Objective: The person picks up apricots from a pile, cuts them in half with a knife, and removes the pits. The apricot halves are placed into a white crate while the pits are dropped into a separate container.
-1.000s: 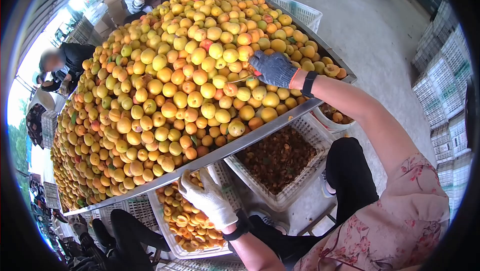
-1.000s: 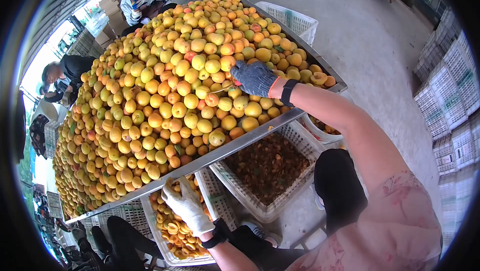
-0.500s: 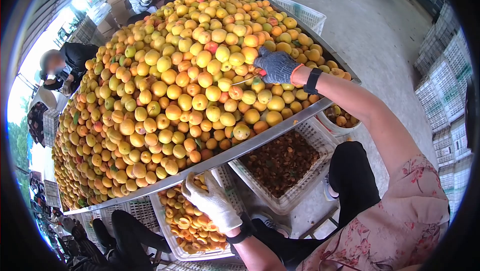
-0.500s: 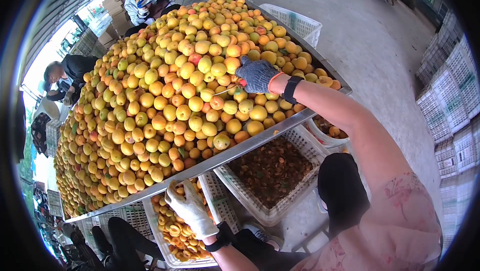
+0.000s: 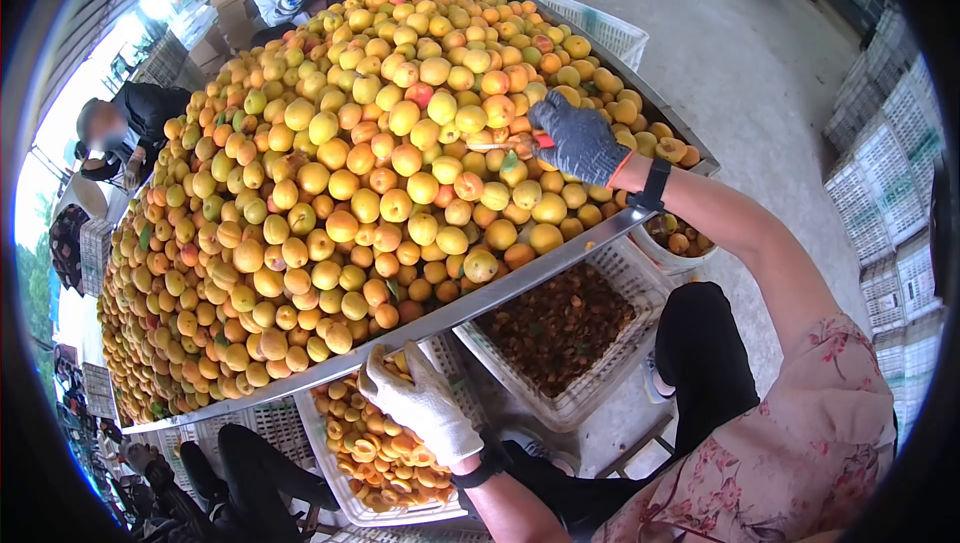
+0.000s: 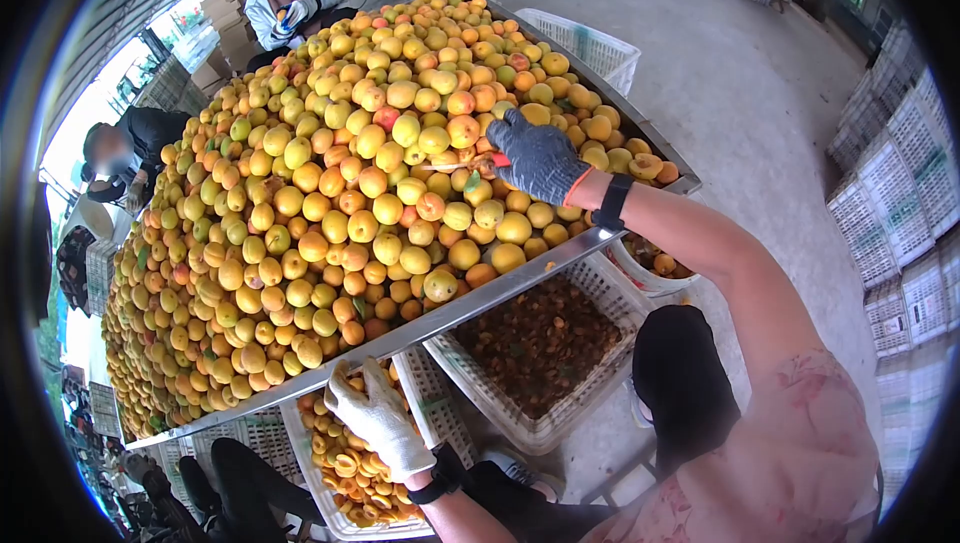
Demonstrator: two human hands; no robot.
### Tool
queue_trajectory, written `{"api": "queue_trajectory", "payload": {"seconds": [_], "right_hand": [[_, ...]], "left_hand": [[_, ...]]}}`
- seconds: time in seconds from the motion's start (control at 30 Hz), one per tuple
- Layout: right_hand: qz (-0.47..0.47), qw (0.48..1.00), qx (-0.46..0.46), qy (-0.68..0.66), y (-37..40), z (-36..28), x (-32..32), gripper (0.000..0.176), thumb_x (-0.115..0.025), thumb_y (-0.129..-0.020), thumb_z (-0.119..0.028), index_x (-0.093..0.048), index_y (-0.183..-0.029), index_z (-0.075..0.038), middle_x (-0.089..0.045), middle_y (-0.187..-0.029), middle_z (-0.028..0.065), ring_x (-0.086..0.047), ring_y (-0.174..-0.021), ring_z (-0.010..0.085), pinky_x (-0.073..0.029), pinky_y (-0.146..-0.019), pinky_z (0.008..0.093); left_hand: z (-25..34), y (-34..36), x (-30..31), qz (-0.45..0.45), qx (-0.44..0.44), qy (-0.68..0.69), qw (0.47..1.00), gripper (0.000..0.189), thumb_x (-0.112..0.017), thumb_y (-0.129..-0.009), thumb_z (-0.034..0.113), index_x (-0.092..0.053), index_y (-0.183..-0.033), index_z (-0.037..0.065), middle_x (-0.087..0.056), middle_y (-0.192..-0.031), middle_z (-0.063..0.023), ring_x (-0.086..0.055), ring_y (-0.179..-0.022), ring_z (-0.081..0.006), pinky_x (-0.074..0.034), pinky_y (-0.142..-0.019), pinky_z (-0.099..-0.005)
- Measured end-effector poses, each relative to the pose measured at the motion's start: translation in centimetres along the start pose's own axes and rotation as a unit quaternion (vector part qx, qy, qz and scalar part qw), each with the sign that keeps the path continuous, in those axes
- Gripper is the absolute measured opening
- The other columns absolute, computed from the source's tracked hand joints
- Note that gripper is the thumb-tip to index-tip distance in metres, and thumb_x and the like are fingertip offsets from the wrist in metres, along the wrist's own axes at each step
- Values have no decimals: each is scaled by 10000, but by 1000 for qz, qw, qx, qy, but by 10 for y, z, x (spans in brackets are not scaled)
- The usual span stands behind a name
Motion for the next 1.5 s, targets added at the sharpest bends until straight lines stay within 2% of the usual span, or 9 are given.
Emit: {"api": "queue_trajectory", "payload": {"seconds": [0.3,0.57,0.7,0.8,1.03,1.23,1.3,1.33,1.5], "right_hand": [[33,984,165,60,-18,-1,-34,328,-665,-774,-244,-540,-1017,-61,-574,-956,131,-632,-706,310,-501,-564,437],[129,992,10,13,-27,35,13,325,-662,-784,-248,-548,-1030,-68,-601,-927,142,-624,-824,312,-492,-696,438],[51,966,-161,-193,-8,42,24,412,-728,-720,-293,-563,-1004,-44,-621,-924,152,-609,-862,335,-476,-753,426],[-92,868,-263,-411,14,28,42,257,-631,-817,-121,-518,-1033,-39,-492,-666,33,-473,-395,103,-346,-317,269],[-285,802,-200,-485,48,44,65,174,-548,-876,-97,-533,-1022,-4,-495,-581,36,-497,-390,119,-385,-333,256],[-280,890,-129,-336,37,52,43,257,-554,-823,-199,-596,-787,51,-564,-595,144,-595,-468,250,-472,-432,367],[-197,969,111,-102,26,43,27,248,-548,-825,-225,-626,-791,8,-593,-648,170,-568,-529,303,-470,-535,416],[-234,958,11,-163,23,44,27,242,-546,-807,-214,-640,-772,7,-621,-709,203,-594,-617,365,-481,-603,450],[-242,960,3,-138,10,37,32,223,-565,-793,-191,-668,-814,6,-648,-751,190,-640,-685,357,-499,-631,455]], "left_hand": [[2,1,2,-2,8,13,1000,341,-645,-848,129,-521,-1120,-35,-483,-1108,-199,-498,-1040,-329,-449,-876,-405],[-3,0,0,20,-5,-10,1000,311,-627,-875,167,-552,-1126,0,-494,-1114,-152,-542,-973,-264,-477,-821,-379],[33,-2,3,105,-99,104,984,196,-616,-854,60,-578,-1036,0,-544,-1029,-143,-537,-897,-252,-446,-811,-375],[72,0,-27,32,-141,180,973,148,-613,-832,26,-598,-979,28,-585,-954,-125,-546,-873,-259,-444,-804,-378],[167,-14,-145,-109,-225,35,968,260,-664,-803,243,-646,-928,15,-644,-927,-165,-575,-891,-334,-422,-856,-423],[203,-21,-174,-119,-233,-163,951,461,-647,-766,460,-650,-990,57,-613,-1064,-177,-522,-1020,-376,-396,-889,-486],[212,-18,-186,-119,-252,-234,931,396,-636,-781,432,-648,-968,83,-581,-1044,-137,-489,-1014,-332,-404,-812,-481],[215,-17,-191,-122,-254,-237,930,396,-636,-781,432,-648,-968,83,-581,-1044,-137,-489,-1014,-332,-404,-812,-481],[226,-20,-204,-168,-223,-328,902,475,-596,-800,505,-642,-978,67,-566,-1091,-108,-461,-1061,-302,-380,-835,-478]]}}
Point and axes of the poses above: each hand's wrist, its own y-axis away from the middle knuckle, its own x-axis out of the back of the hand, z = x × y, the point moved 5 cm from there along -y, towards the middle knuckle
